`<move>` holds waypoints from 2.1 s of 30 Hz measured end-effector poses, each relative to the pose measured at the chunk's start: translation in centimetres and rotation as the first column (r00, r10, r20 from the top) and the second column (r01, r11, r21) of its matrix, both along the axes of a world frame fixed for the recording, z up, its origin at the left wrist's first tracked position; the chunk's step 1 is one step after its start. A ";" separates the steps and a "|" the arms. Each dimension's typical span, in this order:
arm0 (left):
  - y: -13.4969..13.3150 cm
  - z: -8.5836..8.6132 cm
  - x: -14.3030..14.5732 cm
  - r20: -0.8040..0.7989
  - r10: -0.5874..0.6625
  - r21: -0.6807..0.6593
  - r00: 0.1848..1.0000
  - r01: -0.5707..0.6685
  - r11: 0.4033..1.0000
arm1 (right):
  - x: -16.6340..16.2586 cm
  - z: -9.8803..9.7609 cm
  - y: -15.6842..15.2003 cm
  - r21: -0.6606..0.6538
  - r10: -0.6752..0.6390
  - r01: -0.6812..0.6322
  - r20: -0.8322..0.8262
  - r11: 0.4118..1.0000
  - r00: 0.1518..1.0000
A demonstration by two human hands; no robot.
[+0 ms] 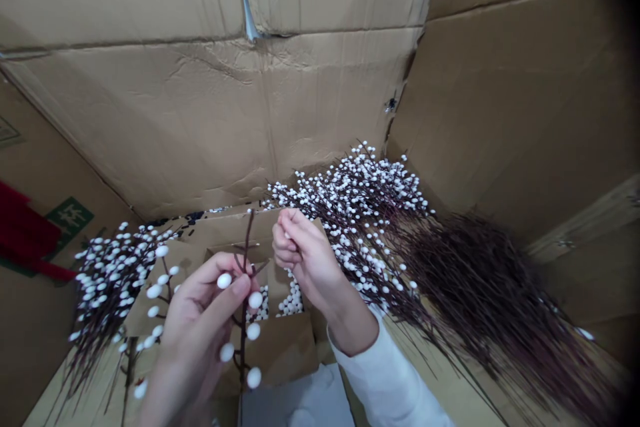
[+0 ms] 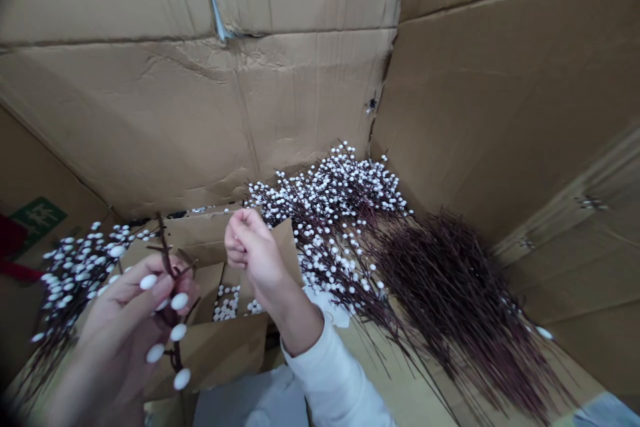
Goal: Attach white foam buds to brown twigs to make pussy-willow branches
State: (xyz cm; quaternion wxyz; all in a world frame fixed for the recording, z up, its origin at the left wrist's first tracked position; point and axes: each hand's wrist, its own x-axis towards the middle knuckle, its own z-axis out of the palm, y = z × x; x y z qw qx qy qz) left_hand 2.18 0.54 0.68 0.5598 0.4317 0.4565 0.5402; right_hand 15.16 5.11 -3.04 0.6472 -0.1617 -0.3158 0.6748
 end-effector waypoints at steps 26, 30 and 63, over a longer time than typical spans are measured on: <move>0.4 -2.5 0.9 -0.142 0.382 0.226 0.913 -0.346 0.911 | -1.1 0.4 -1.0 0.064 -0.112 0.107 0.089 0.992 0.990; -0.1 -2.0 1.3 -0.180 0.407 0.226 0.895 -0.365 0.903 | -1.6 0.3 -1.1 0.078 -0.194 0.187 0.096 0.979 0.976; 0.1 0.0 -0.8 -0.042 0.366 0.121 0.930 -0.359 0.926 | -0.6 -1.2 1.2 0.369 -0.349 0.028 0.850 0.929 0.396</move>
